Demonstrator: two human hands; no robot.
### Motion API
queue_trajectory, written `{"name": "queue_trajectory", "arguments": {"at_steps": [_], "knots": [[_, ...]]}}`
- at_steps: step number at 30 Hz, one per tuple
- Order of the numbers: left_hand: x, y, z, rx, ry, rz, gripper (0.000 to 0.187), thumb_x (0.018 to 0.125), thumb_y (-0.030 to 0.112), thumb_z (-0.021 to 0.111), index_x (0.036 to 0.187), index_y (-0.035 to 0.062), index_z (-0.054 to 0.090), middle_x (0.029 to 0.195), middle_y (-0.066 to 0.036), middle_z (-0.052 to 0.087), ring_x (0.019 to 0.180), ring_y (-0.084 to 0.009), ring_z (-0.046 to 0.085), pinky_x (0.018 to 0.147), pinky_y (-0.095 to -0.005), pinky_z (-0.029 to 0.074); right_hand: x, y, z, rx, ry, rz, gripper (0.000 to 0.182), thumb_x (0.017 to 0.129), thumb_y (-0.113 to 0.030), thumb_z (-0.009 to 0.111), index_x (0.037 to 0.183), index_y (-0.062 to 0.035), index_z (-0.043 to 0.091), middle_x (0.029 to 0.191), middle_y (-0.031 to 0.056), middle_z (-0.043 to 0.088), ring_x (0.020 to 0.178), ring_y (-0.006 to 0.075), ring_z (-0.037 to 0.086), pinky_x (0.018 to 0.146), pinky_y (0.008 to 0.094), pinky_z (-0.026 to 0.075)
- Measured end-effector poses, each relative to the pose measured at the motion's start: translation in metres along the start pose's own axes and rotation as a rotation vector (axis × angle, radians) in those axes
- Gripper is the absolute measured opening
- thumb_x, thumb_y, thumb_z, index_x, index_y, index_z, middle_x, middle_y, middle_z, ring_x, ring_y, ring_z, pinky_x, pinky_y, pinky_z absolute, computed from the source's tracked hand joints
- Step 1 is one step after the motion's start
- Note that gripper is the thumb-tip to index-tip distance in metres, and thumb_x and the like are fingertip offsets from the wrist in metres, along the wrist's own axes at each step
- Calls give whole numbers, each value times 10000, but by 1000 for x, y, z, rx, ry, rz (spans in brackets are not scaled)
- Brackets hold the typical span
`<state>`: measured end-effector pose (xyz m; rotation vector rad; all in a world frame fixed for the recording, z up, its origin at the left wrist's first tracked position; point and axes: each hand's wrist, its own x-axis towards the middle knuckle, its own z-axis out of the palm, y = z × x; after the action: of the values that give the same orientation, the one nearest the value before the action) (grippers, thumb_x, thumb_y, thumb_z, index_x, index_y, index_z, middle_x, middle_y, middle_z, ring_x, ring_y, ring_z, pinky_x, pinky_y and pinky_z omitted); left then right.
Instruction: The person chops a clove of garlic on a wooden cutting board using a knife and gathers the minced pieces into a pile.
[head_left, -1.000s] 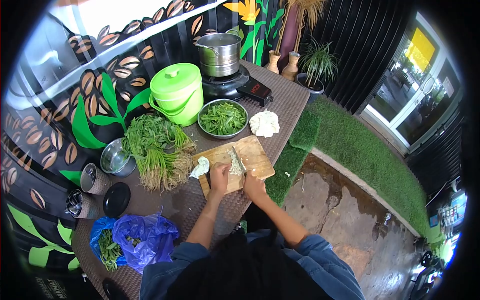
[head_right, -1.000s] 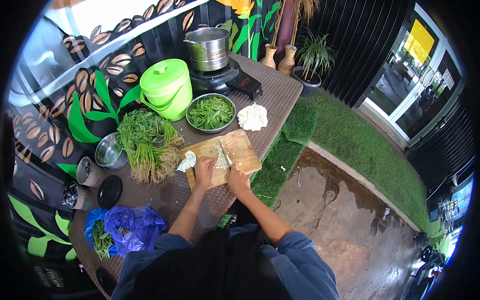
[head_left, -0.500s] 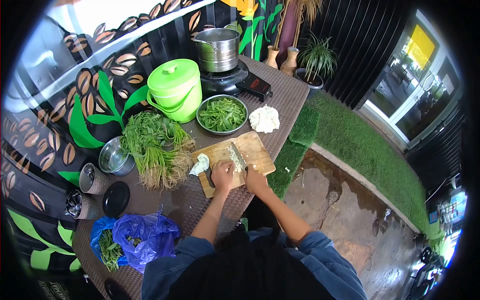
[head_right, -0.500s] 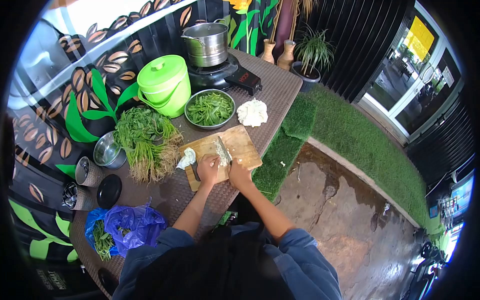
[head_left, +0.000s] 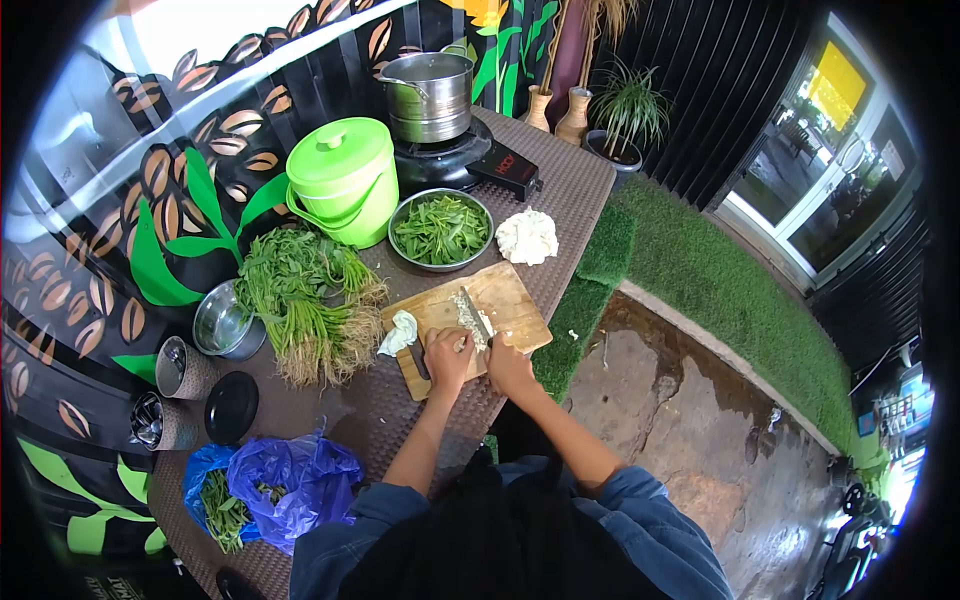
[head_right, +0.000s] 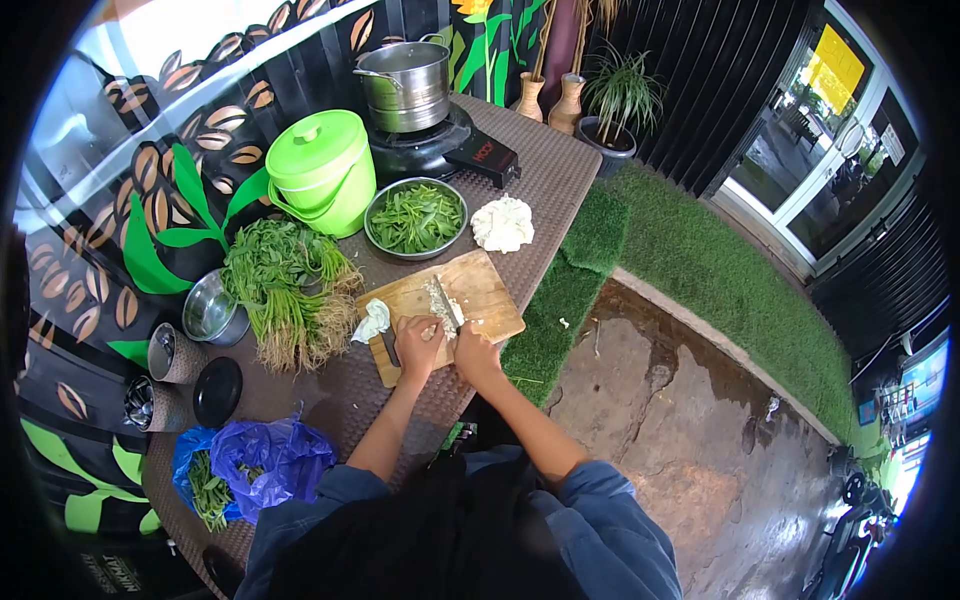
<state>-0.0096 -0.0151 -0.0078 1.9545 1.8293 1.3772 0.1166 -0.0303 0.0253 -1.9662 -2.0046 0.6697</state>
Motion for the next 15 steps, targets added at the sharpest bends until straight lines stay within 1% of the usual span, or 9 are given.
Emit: {"name": "queue_trajectory", "arguments": {"at_steps": [2,4,6,7,9,12,14,15], "knots": [[1,2,-1,-39,-5,-52,72,719,142,697,774,96,706,834,-41,669,822,-246,554,741,-330,455,5,0,-15,-14,-107,-9,381,912,-298,444,1088,39,418,873,314,614,833,456,619,738,528,490],[1,0,1,-39,-3,-60,73,716,146,701,773,100,706,832,-39,668,824,-245,552,739,-329,454,-1,-1,-13,-25,-89,-30,358,908,-288,441,1067,33,429,883,315,614,849,452,618,756,530,483],[3,0,1,-41,-1,-69,74,713,149,704,772,105,706,830,-37,666,826,-245,550,737,-329,454,-11,-9,-2,-24,-71,60,346,908,-282,445,1062,26,420,883,319,613,849,446,621,752,527,490],[3,-1,0,-38,-16,-66,77,710,151,707,771,105,707,829,-34,665,827,-245,549,738,-328,454,-16,-13,6,-18,-23,99,342,906,-279,454,1066,19,406,864,320,612,848,449,621,747,524,497],[4,-3,0,-34,-30,-62,79,708,154,710,770,105,707,828,-31,663,828,-244,548,738,-327,454,-13,-14,10,-5,-26,93,347,907,-280,456,1076,18,399,861,319,612,844,453,621,740,523,500],[0,-5,1,-22,-30,-28,76,705,154,713,762,103,707,829,-25,667,824,-238,547,736,-324,455,-2,-9,8,52,-36,89,355,914,-289,458,1081,19,402,871,319,608,853,457,617,749,526,495],[1,-4,3,-23,-9,-38,66,703,150,714,752,106,709,832,-23,672,825,-231,551,727,-322,458,7,-3,0,19,-84,23,353,919,-293,454,1079,20,413,885,322,604,872,452,614,772,527,483],[1,-4,4,-25,-10,-39,66,703,150,714,752,106,709,832,-23,672,825,-231,551,727,-322,458,5,-10,-12,17,-137,61,348,923,-285,445,1070,30,421,893,329,599,894,452,607,798,530,468]]}}
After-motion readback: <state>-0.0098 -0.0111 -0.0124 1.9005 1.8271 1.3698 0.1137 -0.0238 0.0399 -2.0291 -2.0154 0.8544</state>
